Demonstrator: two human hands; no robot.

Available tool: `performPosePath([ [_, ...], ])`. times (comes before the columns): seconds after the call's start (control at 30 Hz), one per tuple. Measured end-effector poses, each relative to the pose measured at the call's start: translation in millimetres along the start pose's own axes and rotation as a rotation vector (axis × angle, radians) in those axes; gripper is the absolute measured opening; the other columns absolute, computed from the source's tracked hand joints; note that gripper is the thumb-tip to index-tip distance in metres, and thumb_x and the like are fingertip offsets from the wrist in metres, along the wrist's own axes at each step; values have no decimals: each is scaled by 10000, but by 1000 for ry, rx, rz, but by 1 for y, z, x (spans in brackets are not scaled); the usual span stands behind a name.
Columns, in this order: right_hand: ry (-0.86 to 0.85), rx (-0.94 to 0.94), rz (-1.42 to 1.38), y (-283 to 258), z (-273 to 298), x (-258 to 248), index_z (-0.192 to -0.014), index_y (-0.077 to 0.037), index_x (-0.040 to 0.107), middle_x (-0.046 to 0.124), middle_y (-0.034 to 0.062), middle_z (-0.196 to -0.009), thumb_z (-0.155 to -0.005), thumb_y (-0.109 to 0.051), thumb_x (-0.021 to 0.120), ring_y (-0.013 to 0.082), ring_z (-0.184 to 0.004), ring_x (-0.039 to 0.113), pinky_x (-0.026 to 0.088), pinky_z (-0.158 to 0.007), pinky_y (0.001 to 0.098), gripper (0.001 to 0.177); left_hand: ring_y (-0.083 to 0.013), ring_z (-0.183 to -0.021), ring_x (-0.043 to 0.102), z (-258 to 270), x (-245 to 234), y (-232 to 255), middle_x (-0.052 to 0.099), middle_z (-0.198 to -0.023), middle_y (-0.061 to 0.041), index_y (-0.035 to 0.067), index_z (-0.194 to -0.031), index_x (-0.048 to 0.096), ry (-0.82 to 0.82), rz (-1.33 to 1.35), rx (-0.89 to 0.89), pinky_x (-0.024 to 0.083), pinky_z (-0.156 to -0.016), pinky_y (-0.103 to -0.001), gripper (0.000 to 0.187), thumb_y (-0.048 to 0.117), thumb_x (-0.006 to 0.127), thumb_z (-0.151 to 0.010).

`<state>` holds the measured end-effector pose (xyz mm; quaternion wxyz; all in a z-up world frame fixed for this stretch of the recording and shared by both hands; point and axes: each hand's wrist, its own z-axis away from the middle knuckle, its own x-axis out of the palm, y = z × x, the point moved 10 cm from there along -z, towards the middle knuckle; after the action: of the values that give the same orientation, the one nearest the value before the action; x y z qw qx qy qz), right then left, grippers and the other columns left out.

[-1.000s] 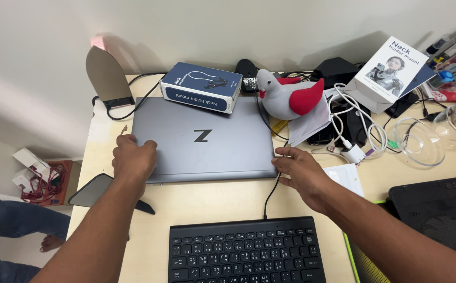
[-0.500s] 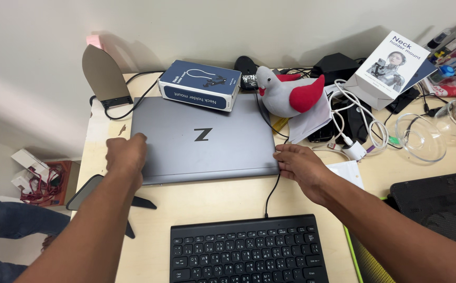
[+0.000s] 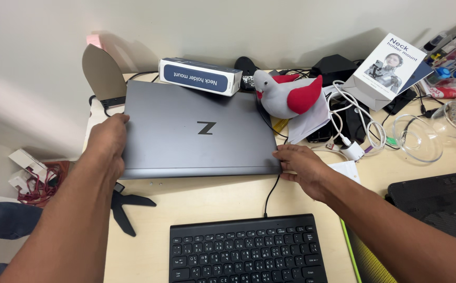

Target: The person adjusts a keyboard, then picks up and inspects a phone holder, a laptop cooling pad, and a laptop. They place the laptop on the cooling pad, then pick up a pink handheld massager, wrap its cord around the device, and place it on the desk.

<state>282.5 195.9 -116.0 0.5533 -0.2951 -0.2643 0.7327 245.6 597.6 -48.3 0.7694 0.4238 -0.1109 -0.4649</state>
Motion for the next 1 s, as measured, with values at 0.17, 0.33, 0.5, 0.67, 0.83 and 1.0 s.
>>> performPosePath([
  [0.17, -6, 8, -66, 0, 0, -4, -1215, -73, 645, 629, -7, -1011, -997, -192, 538, 136, -922, 573, 471, -899, 384, 270, -281, -1149, 668, 12, 0, 4, 611, -1312, -226, -71, -1406, 521, -2, -80, 63, 519, -993, -392, 520, 320, 464, -1068],
  [0.33, -12, 17, -102, 5, 2, -8, -1143, -82, 663, 635, -9, -981, -1009, -195, 530, 139, -914, 586, 480, -907, 390, 220, -301, -1156, 705, 29, 0, -4, 663, -1284, -224, -51, -1376, 523, -149, 1, 7, 591, -980, -431, 519, 333, 467, -1032],
  [0.5, -10, 16, -130, 5, -1, -9, -1078, -75, 644, 661, 0, -977, -1012, -200, 538, 149, -915, 601, 496, -912, 401, 177, -279, -1198, 693, 49, 10, -5, 680, -1287, -209, 6, -1410, 523, -295, -2, 36, 567, -989, -420, 566, 402, 481, -1007],
  [0.67, -8, 37, -127, 8, -5, -16, -1052, -72, 656, 658, 32, -963, -1009, -199, 537, 174, -911, 622, 509, -889, 395, 179, -304, -1208, 674, 67, 18, -27, 668, -1288, -215, 84, -1445, 475, -338, 10, -67, 572, -945, -510, 618, 512, 493, -1000],
  [0.83, -16, 31, -115, 8, -5, -19, -1044, -60, 671, 645, 45, -955, -1012, -193, 533, 189, -902, 615, 499, -853, 395, 194, -314, -1090, 736, 78, 11, -36, 683, -1237, -234, 60, -1417, 473, -277, 98, 18, 641, -859, -433, 586, 429, 580, -974],
  [1.0, -21, -27, -130, 5, 6, -23, -1099, -57, 693, 674, 45, -1005, -999, -172, 546, 178, -924, 618, 483, -852, 373, 212, -326, -1023, 744, 98, -8, -64, 667, -1173, -242, 41, -1398, 462, -192, 232, 38, 659, -785, -422, 573, 389, 593, -962],
])
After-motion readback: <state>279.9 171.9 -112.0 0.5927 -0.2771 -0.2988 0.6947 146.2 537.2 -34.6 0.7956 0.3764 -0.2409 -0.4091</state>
